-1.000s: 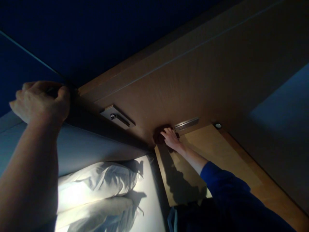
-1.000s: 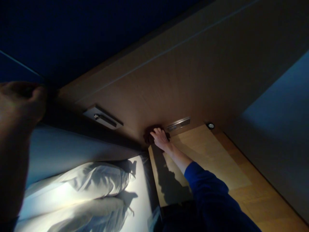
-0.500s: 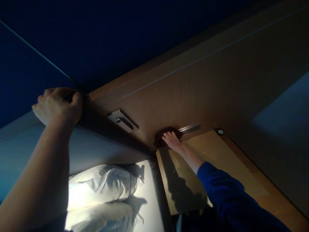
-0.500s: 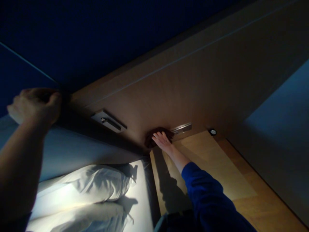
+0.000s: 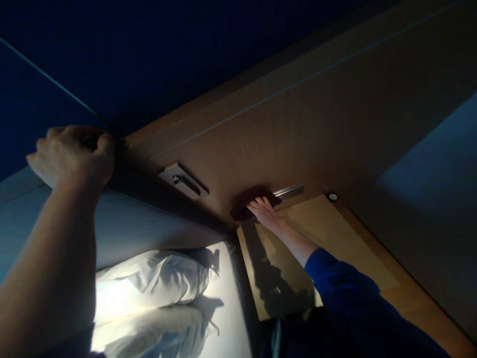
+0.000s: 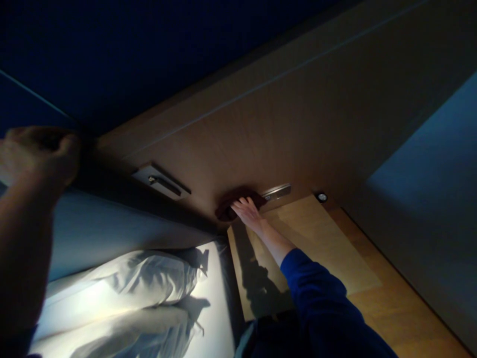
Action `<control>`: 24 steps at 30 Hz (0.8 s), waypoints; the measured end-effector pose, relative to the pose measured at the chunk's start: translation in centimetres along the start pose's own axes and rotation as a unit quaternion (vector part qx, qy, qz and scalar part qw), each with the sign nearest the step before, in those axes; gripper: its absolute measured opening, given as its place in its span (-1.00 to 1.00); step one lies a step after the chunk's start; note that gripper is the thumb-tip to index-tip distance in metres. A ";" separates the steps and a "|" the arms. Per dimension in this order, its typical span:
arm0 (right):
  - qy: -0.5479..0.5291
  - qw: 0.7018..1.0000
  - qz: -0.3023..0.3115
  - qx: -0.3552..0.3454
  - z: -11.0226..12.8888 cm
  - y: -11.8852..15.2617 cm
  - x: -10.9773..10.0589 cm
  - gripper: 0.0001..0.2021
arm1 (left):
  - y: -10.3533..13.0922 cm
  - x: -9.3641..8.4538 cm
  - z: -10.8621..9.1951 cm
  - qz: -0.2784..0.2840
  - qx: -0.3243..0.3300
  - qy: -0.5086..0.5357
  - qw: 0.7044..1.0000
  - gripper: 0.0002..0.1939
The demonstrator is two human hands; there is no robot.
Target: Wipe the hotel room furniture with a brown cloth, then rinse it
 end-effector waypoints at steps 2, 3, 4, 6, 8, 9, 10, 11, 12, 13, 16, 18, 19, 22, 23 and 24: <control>0.001 0.999 0.032 0.000 -0.3 0.9 0.8 -0.70 | 0.0 -0.1 0.1 -0.004 -0.001 0.007 1.000 -0.51; 0.000 0.999 0.035 -0.001 -0.3 1.0 0.8 -0.72 | 0.0 -0.1 0.1 -0.004 0.002 0.008 1.000 -0.52; -0.001 1.000 0.028 -0.003 -0.3 0.9 0.5 -0.72 | 0.0 0.0 0.0 -0.004 0.008 0.007 1.000 -0.52; 0.000 1.000 -0.002 -0.002 -0.3 0.2 -0.5 -0.70 | 0.0 0.0 -0.1 -0.006 0.017 0.003 1.000 -0.51; 0.003 1.000 -0.025 -0.003 -0.1 -0.4 -1.2 -0.68 | 0.0 0.1 0.0 -0.007 0.015 0.005 1.000 -0.51; 0.005 1.000 -0.022 -0.003 0.0 -0.5 -1.2 -0.68 | 0.0 0.2 0.0 -0.009 0.013 0.008 1.000 -0.51; 0.005 1.000 -0.008 -0.005 0.1 -0.4 -0.9 -0.69 | 0.0 0.2 0.0 -0.011 0.013 0.010 1.000 -0.52; 0.003 1.000 0.012 -0.006 0.2 -0.2 -0.5 -0.70 | 0.0 0.2 0.0 -0.010 0.013 0.011 1.000 -0.53; 0.002 1.000 0.030 -0.005 0.2 0.1 -0.2 -0.72 | 0.0 0.2 0.0 -0.007 0.013 0.011 1.000 -0.54; 0.001 0.999 0.043 -0.004 0.3 0.3 0.0 -0.74 | 0.1 0.2 -0.1 -0.005 0.014 0.011 1.000 -0.55; 0.003 0.999 0.034 0.004 0.3 0.4 -0.8 -0.75 | 0.2 0.0 -0.2 0.001 0.010 0.013 1.000 -0.54; 0.010 1.000 0.001 0.006 0.3 -0.1 -2.0 -0.73 | 0.3 -0.2 -0.3 -0.004 0.008 0.014 1.000 -0.53; 0.013 1.000 -0.014 0.003 0.4 -0.3 -2.4 -0.72 | 0.3 -0.3 -0.3 -0.005 0.007 0.012 1.000 -0.53; 0.013 1.000 0.004 0.003 0.5 -0.1 -2.0 -0.72 | 0.3 -0.3 -0.2 -0.002 0.005 0.009 1.000 -0.53; 0.012 1.000 0.022 0.008 0.5 0.2 -1.5 -0.74 | 0.3 -0.2 -0.2 -0.001 0.005 0.009 1.000 -0.53; 0.011 0.999 0.038 0.017 0.4 0.5 -1.1 -0.75 | 0.3 -0.1 -0.1 -0.001 0.007 0.010 1.000 -0.52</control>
Point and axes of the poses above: each hand's wrist, its own y-axis away from the middle knuckle, its own x-axis out of the palm, z = x × y, the point moved 7 cm from there along -y, towards the middle knuckle, and after that the axes turned 8 degrees about -z, right-handed, at the moved point
